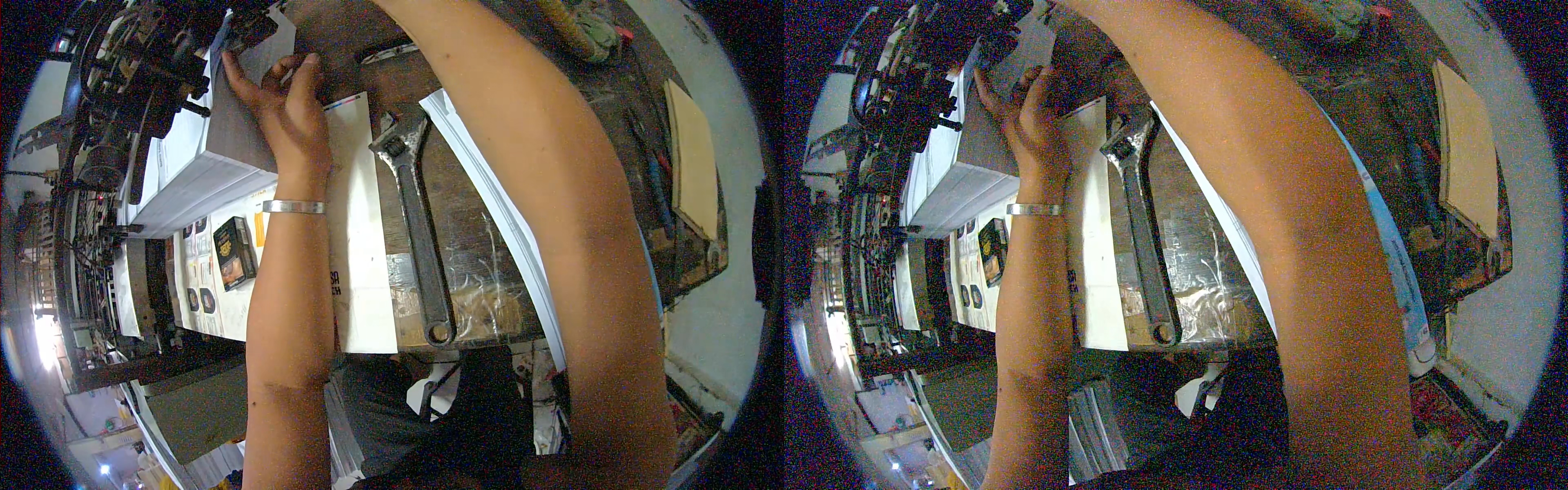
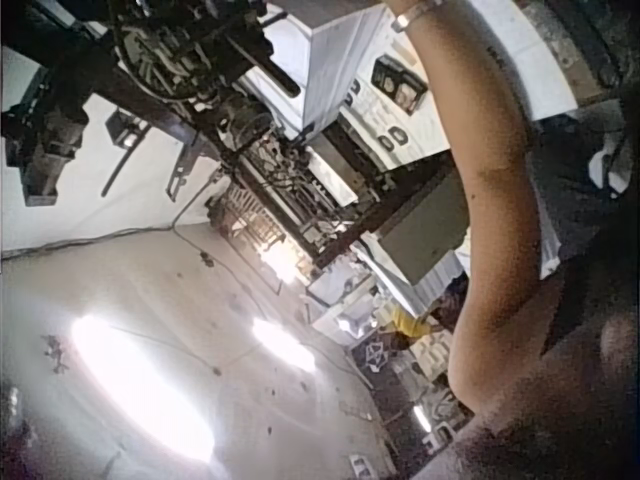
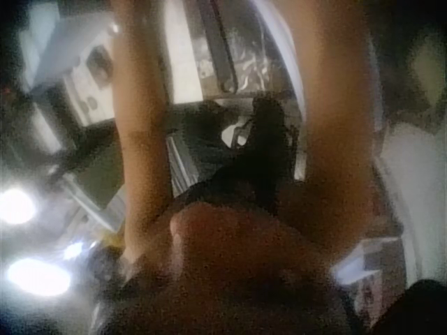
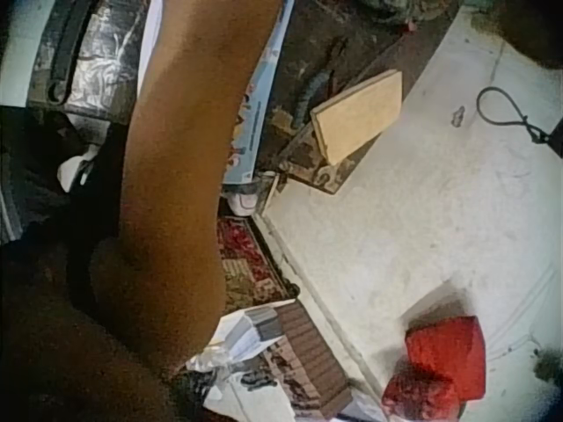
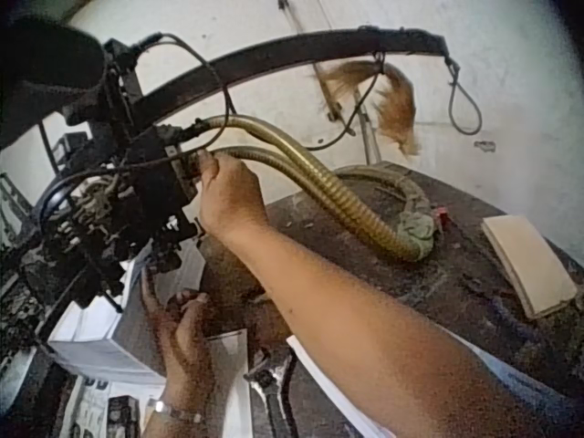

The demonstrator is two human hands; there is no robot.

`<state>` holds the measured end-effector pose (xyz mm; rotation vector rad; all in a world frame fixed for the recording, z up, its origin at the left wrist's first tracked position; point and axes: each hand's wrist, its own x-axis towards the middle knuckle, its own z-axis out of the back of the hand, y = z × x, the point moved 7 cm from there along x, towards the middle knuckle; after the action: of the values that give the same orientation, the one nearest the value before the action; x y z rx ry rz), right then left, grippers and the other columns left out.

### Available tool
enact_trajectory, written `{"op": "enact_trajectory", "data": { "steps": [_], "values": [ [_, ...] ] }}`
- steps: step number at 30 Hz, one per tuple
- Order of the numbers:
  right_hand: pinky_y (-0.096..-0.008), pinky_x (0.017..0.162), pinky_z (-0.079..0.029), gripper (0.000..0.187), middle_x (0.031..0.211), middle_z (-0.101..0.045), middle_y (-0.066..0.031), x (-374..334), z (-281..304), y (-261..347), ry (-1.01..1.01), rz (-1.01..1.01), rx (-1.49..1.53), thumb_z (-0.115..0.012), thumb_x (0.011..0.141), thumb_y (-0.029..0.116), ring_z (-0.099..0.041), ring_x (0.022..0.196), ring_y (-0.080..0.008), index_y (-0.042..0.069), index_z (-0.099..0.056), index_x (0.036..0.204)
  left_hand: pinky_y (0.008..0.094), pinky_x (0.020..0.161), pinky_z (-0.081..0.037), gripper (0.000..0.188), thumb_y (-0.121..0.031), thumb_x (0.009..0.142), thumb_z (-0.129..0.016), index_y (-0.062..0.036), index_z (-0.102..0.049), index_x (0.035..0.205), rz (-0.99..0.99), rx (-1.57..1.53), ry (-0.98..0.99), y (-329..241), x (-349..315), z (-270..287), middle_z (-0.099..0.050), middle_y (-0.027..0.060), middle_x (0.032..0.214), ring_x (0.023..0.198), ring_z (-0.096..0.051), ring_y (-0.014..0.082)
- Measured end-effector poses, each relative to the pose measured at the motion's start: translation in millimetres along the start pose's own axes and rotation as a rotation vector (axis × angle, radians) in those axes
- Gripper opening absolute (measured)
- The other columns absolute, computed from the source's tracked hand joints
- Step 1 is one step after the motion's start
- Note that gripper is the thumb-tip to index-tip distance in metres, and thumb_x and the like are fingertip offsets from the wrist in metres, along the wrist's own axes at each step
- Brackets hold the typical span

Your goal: The person organizes printed paper sheets from a stacker, folds a booklet cover, and checks the alignment of pages while standing by a printing machine.

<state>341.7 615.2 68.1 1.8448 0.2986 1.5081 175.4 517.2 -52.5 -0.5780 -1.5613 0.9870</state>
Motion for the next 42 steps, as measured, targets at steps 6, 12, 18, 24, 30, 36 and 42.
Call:
{"op": "enact_trajectory", "data": {
  "steps": [6,12,18,24,30,36,42],
  "values": [
    [-0.0538,0.079,-0.049,0.043,0.093,-0.066,-0.0320,1.4,-2.4,-1.0,0.044,-0.012,-0.027,-0.043,0.105,0.030,-0.063,0.093,-0.0493,-0.007,-0.063,0.094,0.0304,0.084,-0.050,0.102,-0.003,0.086,-0.071,-0.0106,0.002,0.157,-0.005,0.003,-0.015,0.9,-0.5,1.5,-0.055,0.0108,0.106,0.091,-0.057,0.0189],
    [-0.0531,0.076,-0.049,0.043,0.091,-0.065,-0.0315,0.8,-2.0,-2.7,0.026,0.027,0.024,-0.044,0.105,0.030,-0.063,0.090,-0.0492,-0.007,-0.062,0.093,0.0296,0.083,-0.049,0.103,-0.004,0.086,-0.072,-0.0138,0.001,0.158,0.013,0.000,-0.004,0.0,-0.9,0.4,-0.054,0.0102,0.107,0.094,-0.055,0.0178],
    [-0.0518,0.075,-0.048,0.042,0.089,-0.065,-0.0305,0.7,-1.3,-1.0,0.025,0.076,0.055,-0.044,0.105,0.030,-0.063,0.088,-0.0492,-0.005,-0.062,0.092,0.0291,0.083,-0.049,0.103,-0.002,0.084,-0.073,-0.0139,-0.001,0.158,-0.011,-0.011,-0.003,1.8,0.8,1.2,-0.054,0.0106,0.107,0.093,-0.054,0.0180],
    [-0.0493,0.074,-0.048,0.041,0.091,-0.067,-0.0274,-2.1,2.1,-1.8,0.080,0.103,0.152,-0.043,0.106,0.031,-0.065,0.088,-0.0452,-0.004,-0.063,0.099,0.0293,0.085,-0.048,0.101,0.002,0.083,-0.072,-0.0072,-0.004,0.157,-0.064,0.026,-0.032,1.2,4.8,2.7,-0.054,0.0105,0.105,0.093,-0.054,0.0183],
    [-0.0499,0.073,-0.048,0.038,0.091,-0.067,-0.0277,-1.7,0.8,-1.5,0.055,0.108,0.111,-0.046,0.106,0.031,-0.065,0.088,-0.0462,-0.004,-0.062,0.099,0.0295,0.085,-0.048,0.100,-0.001,0.085,-0.070,-0.0080,-0.001,0.157,0.004,-0.033,-0.039,-2.1,-1.5,-0.1,-0.054,0.0106,0.104,0.092,-0.055,0.0181],
    [-0.0518,0.072,-0.048,0.038,0.089,-0.067,-0.0268,1.9,0.7,-4.4,0.034,0.108,0.078,-0.048,0.104,0.032,-0.064,0.089,-0.0481,-0.002,-0.063,0.096,0.0294,0.082,-0.050,0.101,-0.002,0.087,-0.070,-0.0116,0.002,0.158,0.030,-0.048,-0.032,0.8,0.0,-0.8,-0.056,0.0111,0.104,0.090,-0.056,0.0186],
    [-0.0514,0.073,-0.049,0.042,0.090,-0.068,-0.0264,0.8,1.0,-4.4,0.019,0.055,0.139,-0.049,0.103,0.037,-0.065,0.090,-0.0472,-0.002,-0.064,0.096,0.0295,0.081,-0.051,0.102,-0.003,0.087,-0.070,-0.0116,0.003,0.158,0.028,-0.028,-0.024,-1.9,-1.5,-0.8,-0.057,0.0118,0.104,0.090,-0.057,0.0189]
  ]
}}
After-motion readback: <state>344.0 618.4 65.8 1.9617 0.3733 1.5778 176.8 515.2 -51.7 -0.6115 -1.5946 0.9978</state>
